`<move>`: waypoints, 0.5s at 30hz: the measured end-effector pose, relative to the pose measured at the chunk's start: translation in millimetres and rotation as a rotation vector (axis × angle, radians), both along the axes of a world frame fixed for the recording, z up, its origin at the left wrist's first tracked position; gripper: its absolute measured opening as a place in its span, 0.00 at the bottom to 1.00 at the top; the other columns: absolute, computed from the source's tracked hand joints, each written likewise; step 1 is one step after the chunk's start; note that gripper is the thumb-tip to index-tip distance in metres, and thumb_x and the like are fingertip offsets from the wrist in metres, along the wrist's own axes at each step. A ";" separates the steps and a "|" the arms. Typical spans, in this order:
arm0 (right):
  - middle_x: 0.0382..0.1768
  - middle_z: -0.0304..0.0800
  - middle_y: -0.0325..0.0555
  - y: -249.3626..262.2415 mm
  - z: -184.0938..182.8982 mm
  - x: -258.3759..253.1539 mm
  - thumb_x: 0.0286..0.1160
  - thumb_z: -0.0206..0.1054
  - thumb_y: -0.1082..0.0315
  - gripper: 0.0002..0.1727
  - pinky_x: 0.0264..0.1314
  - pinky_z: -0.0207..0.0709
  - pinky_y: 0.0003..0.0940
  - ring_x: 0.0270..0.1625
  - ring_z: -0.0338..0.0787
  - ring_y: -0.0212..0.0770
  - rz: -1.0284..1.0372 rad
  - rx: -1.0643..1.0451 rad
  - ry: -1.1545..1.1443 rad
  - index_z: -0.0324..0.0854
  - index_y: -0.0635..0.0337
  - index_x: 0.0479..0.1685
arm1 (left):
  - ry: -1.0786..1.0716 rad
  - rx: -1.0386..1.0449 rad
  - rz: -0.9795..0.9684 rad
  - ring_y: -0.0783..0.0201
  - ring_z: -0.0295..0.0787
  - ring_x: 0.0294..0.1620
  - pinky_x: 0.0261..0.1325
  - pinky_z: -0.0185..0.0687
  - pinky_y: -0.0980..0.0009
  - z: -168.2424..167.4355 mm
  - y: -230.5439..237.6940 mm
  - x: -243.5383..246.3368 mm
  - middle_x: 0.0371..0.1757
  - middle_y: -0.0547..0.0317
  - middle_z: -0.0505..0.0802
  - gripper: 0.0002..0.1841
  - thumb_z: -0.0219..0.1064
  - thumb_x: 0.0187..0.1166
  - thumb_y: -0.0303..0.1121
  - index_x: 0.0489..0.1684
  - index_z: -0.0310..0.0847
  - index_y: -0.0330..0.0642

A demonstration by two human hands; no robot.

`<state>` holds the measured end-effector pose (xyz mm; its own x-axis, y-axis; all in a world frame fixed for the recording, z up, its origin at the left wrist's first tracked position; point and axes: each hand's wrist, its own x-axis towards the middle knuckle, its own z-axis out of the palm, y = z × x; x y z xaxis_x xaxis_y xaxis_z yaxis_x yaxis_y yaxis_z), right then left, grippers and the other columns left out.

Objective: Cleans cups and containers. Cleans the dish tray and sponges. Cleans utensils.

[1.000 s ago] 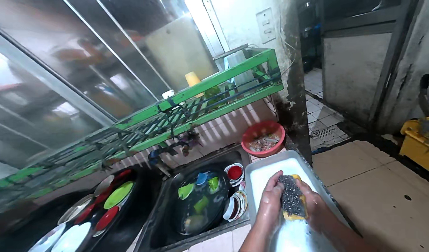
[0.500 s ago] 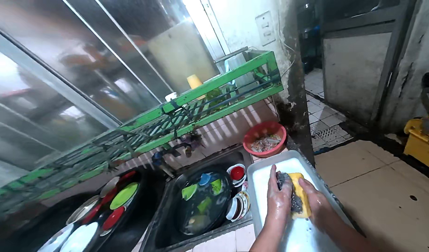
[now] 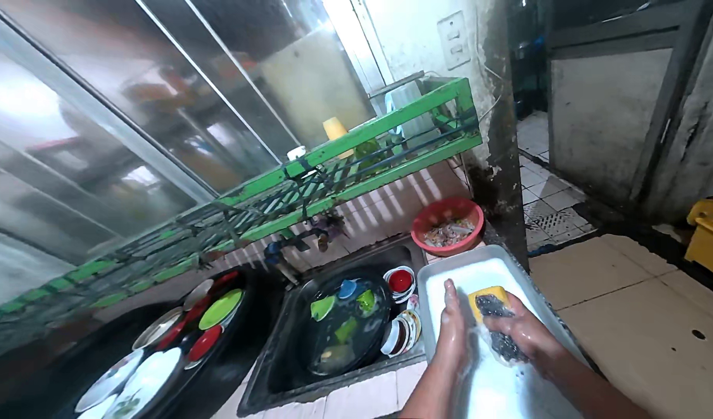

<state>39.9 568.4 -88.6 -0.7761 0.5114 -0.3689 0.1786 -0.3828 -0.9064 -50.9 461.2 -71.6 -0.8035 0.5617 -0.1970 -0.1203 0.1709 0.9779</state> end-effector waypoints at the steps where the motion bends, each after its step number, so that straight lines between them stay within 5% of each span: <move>1: 0.73 0.79 0.59 2.1 2.2 3.5 0.63 0.77 0.79 0.48 0.69 0.82 0.46 0.69 0.85 0.48 0.017 0.105 -0.019 0.58 0.57 0.89 | 0.071 -0.177 0.001 0.47 0.44 0.96 0.94 0.45 0.52 -11.1 -4.7 -10.5 0.95 0.37 0.52 0.34 0.39 0.96 0.48 0.94 0.46 0.33; 4: 0.76 0.79 0.61 12.5 6.3 18.3 0.61 0.79 0.74 0.48 0.80 0.73 0.48 0.76 0.81 0.51 0.180 0.509 -0.087 0.61 0.59 0.89 | 0.160 -0.690 -0.092 0.35 0.50 0.93 0.91 0.51 0.45 -43.5 -6.6 -26.4 0.92 0.27 0.53 0.43 0.55 0.90 0.53 0.94 0.41 0.29; 7: 0.69 0.85 0.62 13.3 18.6 42.1 0.72 0.74 0.64 0.37 0.77 0.73 0.63 0.72 0.84 0.60 0.462 0.824 -0.239 0.68 0.58 0.84 | 0.243 -0.944 -0.191 0.33 0.56 0.90 0.85 0.59 0.36 -62.8 9.2 -16.3 0.92 0.29 0.56 0.47 0.57 0.85 0.58 0.96 0.38 0.39; 9: 0.70 0.85 0.62 5.8 19.1 61.2 0.78 0.69 0.65 0.30 0.75 0.74 0.65 0.72 0.85 0.62 0.572 1.016 -0.217 0.73 0.60 0.81 | 0.295 -0.995 -0.239 0.33 0.56 0.90 0.83 0.59 0.32 -68.9 18.8 -9.3 0.91 0.31 0.60 0.48 0.56 0.83 0.61 0.97 0.39 0.44; 12: 0.73 0.82 0.67 2.5 7.4 78.2 0.74 0.70 0.71 0.29 0.78 0.71 0.66 0.76 0.81 0.68 0.639 1.241 -0.122 0.78 0.59 0.78 | 0.322 -0.961 -0.243 0.31 0.51 0.92 0.85 0.59 0.34 -75.3 25.5 -7.8 0.93 0.29 0.54 0.51 0.61 0.78 0.64 0.98 0.39 0.48; 15: 0.63 0.89 0.63 3.7 1.9 81.7 0.72 0.70 0.70 0.29 0.68 0.78 0.67 0.64 0.89 0.67 0.660 1.290 -0.118 0.78 0.56 0.78 | 0.398 -0.910 -0.166 0.31 0.39 0.95 0.87 0.51 0.33 -72.7 14.3 -0.6 0.95 0.30 0.46 0.54 0.66 0.74 0.64 0.96 0.44 0.41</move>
<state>121.7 572.1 -86.7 -0.9950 0.0988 -0.0149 0.0922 0.8504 -0.5180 -51.5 475.5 -144.2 -0.8296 0.4424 -0.3407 0.2802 0.8576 0.4313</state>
